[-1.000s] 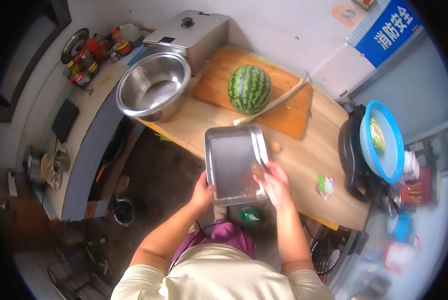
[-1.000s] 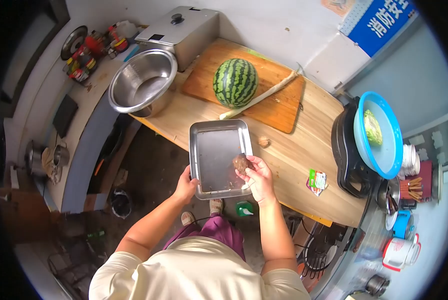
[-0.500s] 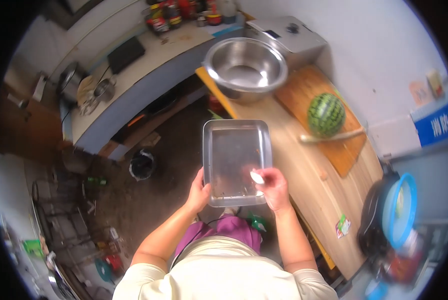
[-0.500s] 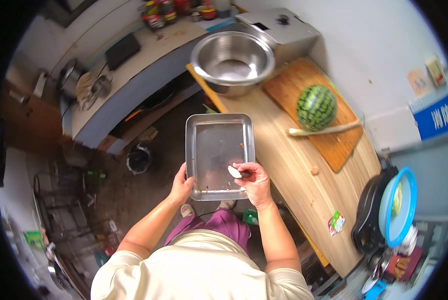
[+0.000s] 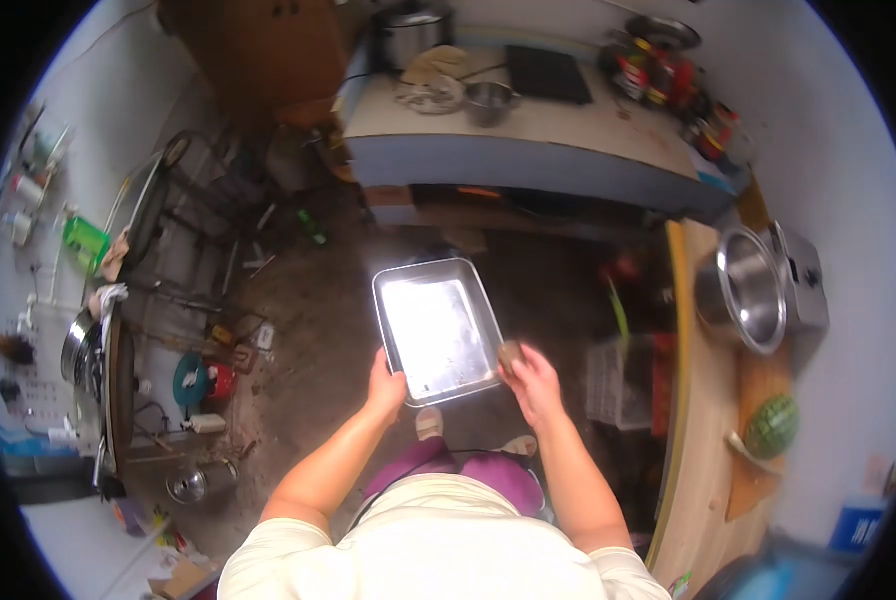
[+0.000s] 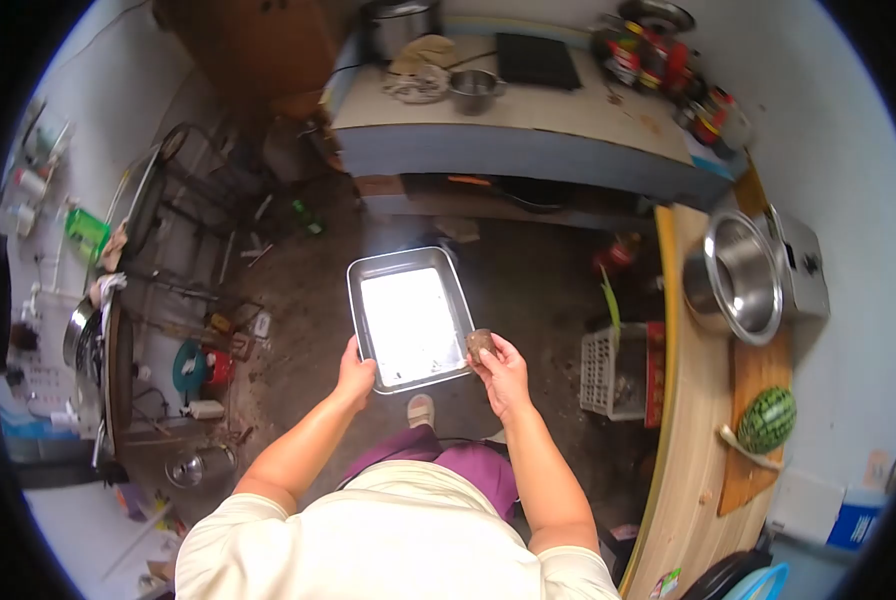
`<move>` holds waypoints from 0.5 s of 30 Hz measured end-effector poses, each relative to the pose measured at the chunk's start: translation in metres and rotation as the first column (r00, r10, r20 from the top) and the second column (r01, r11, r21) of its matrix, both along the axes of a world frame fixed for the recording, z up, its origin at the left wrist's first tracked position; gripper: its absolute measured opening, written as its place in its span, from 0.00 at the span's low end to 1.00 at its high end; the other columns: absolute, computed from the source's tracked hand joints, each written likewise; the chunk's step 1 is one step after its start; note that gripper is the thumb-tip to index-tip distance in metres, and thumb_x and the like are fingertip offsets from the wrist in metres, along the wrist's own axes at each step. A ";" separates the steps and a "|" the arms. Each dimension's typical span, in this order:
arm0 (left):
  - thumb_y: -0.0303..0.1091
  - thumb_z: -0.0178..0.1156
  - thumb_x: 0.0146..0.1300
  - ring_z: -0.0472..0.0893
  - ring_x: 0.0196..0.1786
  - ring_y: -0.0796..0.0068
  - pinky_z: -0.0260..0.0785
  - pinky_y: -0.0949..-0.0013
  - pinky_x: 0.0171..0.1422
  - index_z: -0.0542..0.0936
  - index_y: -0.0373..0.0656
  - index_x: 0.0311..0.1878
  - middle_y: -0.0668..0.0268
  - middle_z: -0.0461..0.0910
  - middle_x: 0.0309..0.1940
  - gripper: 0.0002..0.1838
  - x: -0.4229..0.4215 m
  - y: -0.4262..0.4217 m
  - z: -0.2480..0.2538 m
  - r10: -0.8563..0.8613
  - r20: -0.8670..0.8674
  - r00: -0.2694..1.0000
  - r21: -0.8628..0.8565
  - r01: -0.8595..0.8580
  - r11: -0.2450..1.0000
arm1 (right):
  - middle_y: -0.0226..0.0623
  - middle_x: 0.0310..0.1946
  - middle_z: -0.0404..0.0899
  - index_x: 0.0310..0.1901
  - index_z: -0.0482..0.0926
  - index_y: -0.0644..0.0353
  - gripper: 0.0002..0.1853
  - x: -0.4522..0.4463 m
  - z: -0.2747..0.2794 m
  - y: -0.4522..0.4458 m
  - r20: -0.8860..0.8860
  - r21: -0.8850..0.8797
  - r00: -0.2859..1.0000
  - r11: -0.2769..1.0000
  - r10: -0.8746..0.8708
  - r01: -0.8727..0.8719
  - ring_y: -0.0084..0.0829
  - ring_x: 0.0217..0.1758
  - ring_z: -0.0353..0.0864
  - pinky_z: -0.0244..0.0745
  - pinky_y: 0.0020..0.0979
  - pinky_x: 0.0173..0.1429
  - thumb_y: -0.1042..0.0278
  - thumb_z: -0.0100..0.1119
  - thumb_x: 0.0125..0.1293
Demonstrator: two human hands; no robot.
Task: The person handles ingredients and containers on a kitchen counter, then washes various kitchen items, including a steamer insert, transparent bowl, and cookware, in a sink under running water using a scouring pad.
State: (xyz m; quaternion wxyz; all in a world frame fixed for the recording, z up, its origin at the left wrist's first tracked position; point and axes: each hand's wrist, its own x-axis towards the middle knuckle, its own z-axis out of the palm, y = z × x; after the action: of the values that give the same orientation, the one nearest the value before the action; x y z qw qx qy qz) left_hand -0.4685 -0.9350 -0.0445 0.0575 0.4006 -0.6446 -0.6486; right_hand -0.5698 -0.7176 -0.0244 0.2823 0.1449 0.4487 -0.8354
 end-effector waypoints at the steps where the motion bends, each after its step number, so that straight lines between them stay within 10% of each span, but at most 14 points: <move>1: 0.12 0.40 0.48 0.73 0.51 0.69 0.64 0.71 0.55 0.64 0.40 0.58 0.58 0.74 0.47 0.30 0.008 -0.023 -0.003 0.041 0.001 0.999 -0.040 -0.041 0.998 | 0.42 0.44 0.74 0.54 0.64 0.71 0.19 -0.003 -0.011 -0.024 0.037 0.002 0.999 1.000 0.019 -0.019 0.31 0.43 0.77 0.77 0.30 0.47 0.82 0.50 0.60; 13: 0.11 0.40 0.49 0.74 0.49 0.69 0.64 0.72 0.53 0.65 0.39 0.59 0.58 0.75 0.46 0.30 0.051 -0.147 -0.010 0.444 0.005 0.896 -0.081 -0.443 0.893 | 0.43 0.41 0.75 0.43 0.70 0.67 0.10 -0.087 -0.111 -0.194 0.181 0.214 0.983 0.974 0.033 -0.073 0.33 0.44 0.77 0.76 0.30 0.48 0.75 0.54 0.61; 15: 0.11 0.40 0.48 0.75 0.46 0.71 0.65 0.74 0.52 0.66 0.39 0.58 0.60 0.75 0.44 0.29 0.050 -0.148 -0.019 0.483 0.009 0.876 -0.088 -0.481 0.873 | 0.41 0.49 0.69 0.59 0.59 0.64 0.27 -0.090 -0.111 -0.208 0.167 0.161 0.943 0.936 0.288 -0.314 0.33 0.48 0.73 0.72 0.34 0.50 0.68 0.56 0.61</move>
State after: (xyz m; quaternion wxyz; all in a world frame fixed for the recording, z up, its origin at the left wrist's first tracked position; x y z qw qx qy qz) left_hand -0.4190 -1.0830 -0.0632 0.2239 0.5557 -0.5516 -0.5804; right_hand -0.6597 -0.9257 -0.1356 0.4235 0.1584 0.5203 -0.7245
